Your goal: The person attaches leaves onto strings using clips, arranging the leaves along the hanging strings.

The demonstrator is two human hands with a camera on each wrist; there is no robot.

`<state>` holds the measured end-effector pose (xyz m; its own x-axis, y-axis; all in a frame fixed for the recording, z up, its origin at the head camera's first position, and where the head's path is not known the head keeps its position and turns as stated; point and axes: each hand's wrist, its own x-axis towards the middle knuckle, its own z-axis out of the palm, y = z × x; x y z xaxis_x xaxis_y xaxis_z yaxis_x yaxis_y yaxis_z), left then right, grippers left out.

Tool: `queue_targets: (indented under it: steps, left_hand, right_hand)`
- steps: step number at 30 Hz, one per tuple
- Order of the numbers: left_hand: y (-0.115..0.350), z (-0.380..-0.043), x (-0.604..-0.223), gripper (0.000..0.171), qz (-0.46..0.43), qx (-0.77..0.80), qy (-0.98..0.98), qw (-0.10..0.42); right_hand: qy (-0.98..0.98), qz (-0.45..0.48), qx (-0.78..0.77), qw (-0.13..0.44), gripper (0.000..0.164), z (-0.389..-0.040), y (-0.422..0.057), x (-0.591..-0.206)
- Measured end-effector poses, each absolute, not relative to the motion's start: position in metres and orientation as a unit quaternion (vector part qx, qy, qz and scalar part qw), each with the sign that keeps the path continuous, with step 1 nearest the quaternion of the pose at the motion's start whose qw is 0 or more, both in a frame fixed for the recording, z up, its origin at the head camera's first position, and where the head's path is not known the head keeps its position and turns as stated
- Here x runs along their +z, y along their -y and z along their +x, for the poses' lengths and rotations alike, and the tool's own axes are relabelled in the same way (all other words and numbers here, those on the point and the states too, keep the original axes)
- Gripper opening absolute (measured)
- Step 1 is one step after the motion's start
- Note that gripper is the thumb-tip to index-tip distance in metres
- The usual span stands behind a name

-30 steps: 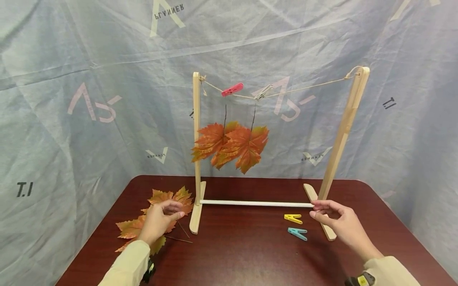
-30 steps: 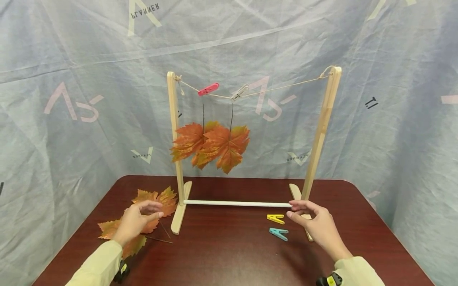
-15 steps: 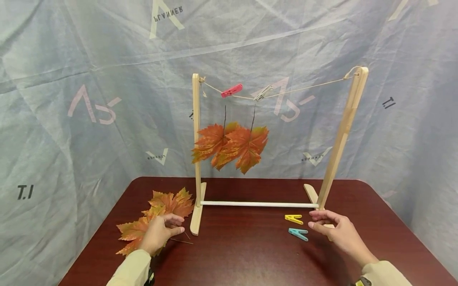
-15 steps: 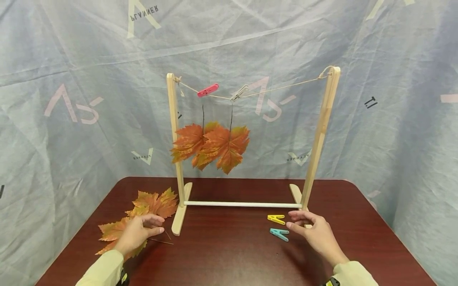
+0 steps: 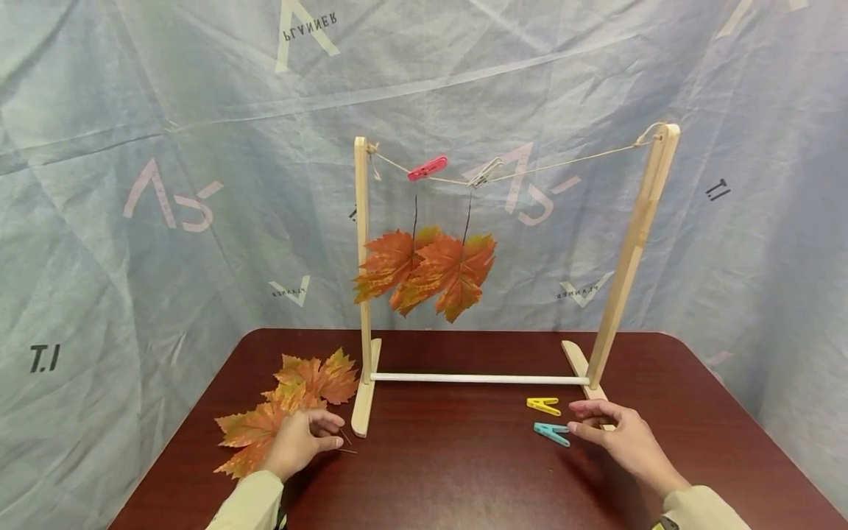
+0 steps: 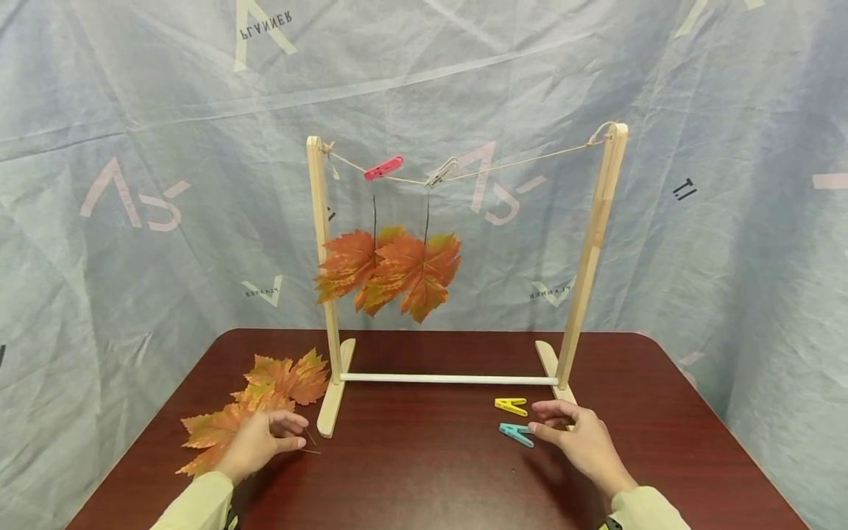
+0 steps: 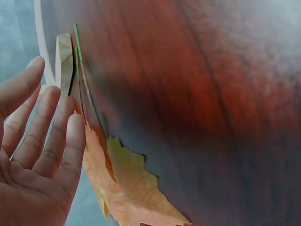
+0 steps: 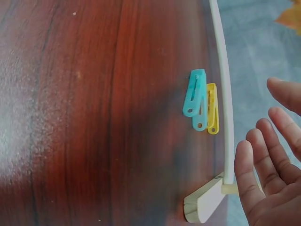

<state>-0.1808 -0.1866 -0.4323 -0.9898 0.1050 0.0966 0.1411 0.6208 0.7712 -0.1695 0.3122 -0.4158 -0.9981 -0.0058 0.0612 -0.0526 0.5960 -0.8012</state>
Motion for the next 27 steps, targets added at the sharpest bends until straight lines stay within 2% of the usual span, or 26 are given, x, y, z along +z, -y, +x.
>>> queue_targets:
  steps: [12, 27]
  left_hand:
    - [0.19, -0.181, -0.441, 0.022, -0.094, -0.394, 0.914, -0.007]
    - [0.19, -0.186, -0.44, 0.018, -0.124, -0.279, 0.952, -0.022]
  right_hand:
    - [0.895, 0.005, 0.445, -0.009, 0.04, -0.173, -0.312, -0.423]
    - [0.913, 0.005, 0.408, -0.016, 0.038, -0.179, -0.309, -0.434]
